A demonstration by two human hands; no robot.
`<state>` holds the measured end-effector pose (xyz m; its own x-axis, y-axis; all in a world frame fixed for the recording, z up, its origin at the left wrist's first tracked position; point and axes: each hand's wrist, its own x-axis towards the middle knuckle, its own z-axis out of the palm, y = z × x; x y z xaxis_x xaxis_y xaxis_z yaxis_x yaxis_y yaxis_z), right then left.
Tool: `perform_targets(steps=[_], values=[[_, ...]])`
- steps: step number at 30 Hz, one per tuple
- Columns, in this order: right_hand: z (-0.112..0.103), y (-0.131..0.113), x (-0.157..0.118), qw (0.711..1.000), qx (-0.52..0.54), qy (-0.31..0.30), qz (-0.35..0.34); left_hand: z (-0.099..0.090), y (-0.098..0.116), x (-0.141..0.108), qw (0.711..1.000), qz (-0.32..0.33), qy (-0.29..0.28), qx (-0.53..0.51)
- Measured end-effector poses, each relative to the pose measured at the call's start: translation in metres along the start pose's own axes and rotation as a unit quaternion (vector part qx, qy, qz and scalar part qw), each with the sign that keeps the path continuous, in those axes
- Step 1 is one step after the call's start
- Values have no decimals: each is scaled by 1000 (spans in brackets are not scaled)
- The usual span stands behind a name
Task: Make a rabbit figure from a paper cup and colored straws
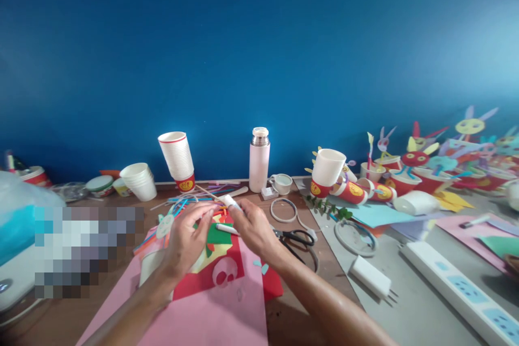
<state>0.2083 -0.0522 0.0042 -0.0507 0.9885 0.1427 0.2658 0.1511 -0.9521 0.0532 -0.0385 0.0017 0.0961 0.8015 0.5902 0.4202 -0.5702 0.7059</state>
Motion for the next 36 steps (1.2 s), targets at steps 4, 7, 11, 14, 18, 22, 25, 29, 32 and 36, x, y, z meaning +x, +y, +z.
perform_targets(steps=[4,7,11,14,18,22,25,29,32,36], values=[[-13,10,14,998,60,5,0,-5,9,5,968,-222,-12,-117],[-26,26,27,996,-58,57,-25,-7,9,8,937,-298,-3,-182],[-44,52,41,979,-175,106,-19,-5,4,9,924,-309,1,-223],[-52,67,46,967,-221,126,-8,-4,-1,8,911,-321,-2,-258],[-56,76,46,943,-301,139,-6,-4,-3,8,888,-338,-14,-311],[-56,81,45,917,-375,132,-19,-5,-3,7,866,-359,-22,-347],[-56,86,46,900,-416,130,-24,-6,-3,7,852,-374,-32,-366],[-57,89,48,888,-440,129,-34,-6,-4,8,847,-377,-37,-373],[-58,89,48,887,-441,131,-49,-5,-4,8,845,-379,-39,-375],[-61,81,47,887,-425,160,-85,-5,-5,7,836,-387,-47,-386]])
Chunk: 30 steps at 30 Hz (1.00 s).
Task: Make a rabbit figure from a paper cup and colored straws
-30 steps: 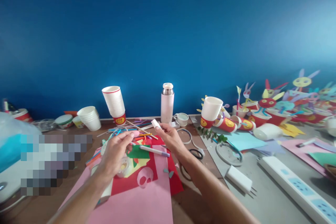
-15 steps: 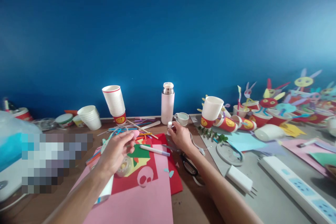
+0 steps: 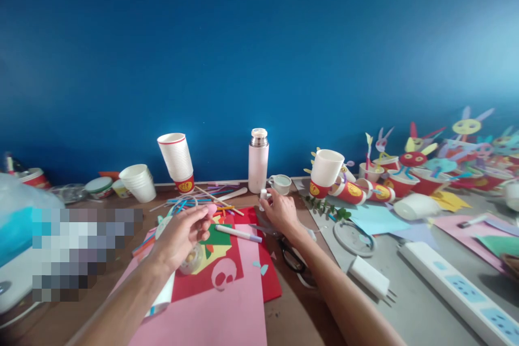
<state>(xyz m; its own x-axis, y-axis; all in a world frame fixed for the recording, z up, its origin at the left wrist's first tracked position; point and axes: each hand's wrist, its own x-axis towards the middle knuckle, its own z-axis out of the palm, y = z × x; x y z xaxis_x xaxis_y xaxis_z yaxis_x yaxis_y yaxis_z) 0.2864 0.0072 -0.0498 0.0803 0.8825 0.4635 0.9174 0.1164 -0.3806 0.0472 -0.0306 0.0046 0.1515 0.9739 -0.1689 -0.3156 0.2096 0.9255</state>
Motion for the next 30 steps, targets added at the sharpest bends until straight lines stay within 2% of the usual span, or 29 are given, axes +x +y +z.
perform_targets(steps=[3,6,7,10,13,19,30], values=[[-11,-10,1,998,20,52,-26,-1,0,0,1000,-2,-6,-6],[-23,-32,-4,992,40,84,-80,-1,1,0,1000,-21,-18,-8],[-27,-41,-7,989,49,89,-110,0,2,0,999,-33,-23,-9],[-35,-68,-18,954,82,110,-265,1,3,-2,997,-59,-40,-13],[-39,-84,-26,936,70,118,-323,2,3,-5,995,-66,-69,-8],[-36,-84,-28,918,47,99,-381,3,1,-6,992,-85,-93,-23],[-35,-83,-29,913,37,104,-392,3,1,-6,987,-119,-94,-58]])
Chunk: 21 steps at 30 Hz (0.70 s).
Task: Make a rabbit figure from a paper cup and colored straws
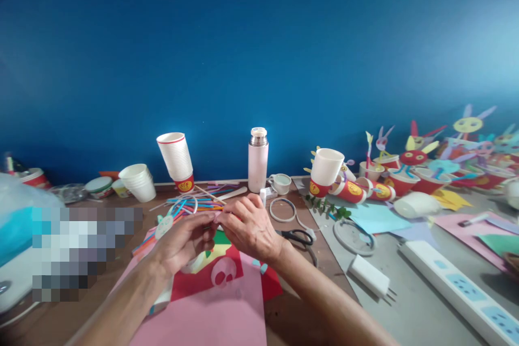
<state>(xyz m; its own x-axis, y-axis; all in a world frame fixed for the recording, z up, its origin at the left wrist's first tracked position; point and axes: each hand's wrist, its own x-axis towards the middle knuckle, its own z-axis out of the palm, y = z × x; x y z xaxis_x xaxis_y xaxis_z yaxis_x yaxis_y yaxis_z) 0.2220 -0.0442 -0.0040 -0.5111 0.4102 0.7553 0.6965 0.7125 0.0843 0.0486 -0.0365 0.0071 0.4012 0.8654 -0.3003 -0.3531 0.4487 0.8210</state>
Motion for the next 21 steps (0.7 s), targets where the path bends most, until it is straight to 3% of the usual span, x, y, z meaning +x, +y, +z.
perform_targets(steps=[9,12,14,18,21], values=[[-1,-1,0,1000,9,19,8,1,0,-2,1000,-15,-16,17],[-4,-4,3,997,48,41,50,2,12,-8,997,6,-35,75],[-6,-7,6,989,88,67,102,-1,25,-13,989,58,-28,136],[-6,-10,10,944,216,78,239,-16,49,-23,954,146,57,257],[-1,-8,12,875,323,41,360,-31,58,-28,903,181,112,373]])
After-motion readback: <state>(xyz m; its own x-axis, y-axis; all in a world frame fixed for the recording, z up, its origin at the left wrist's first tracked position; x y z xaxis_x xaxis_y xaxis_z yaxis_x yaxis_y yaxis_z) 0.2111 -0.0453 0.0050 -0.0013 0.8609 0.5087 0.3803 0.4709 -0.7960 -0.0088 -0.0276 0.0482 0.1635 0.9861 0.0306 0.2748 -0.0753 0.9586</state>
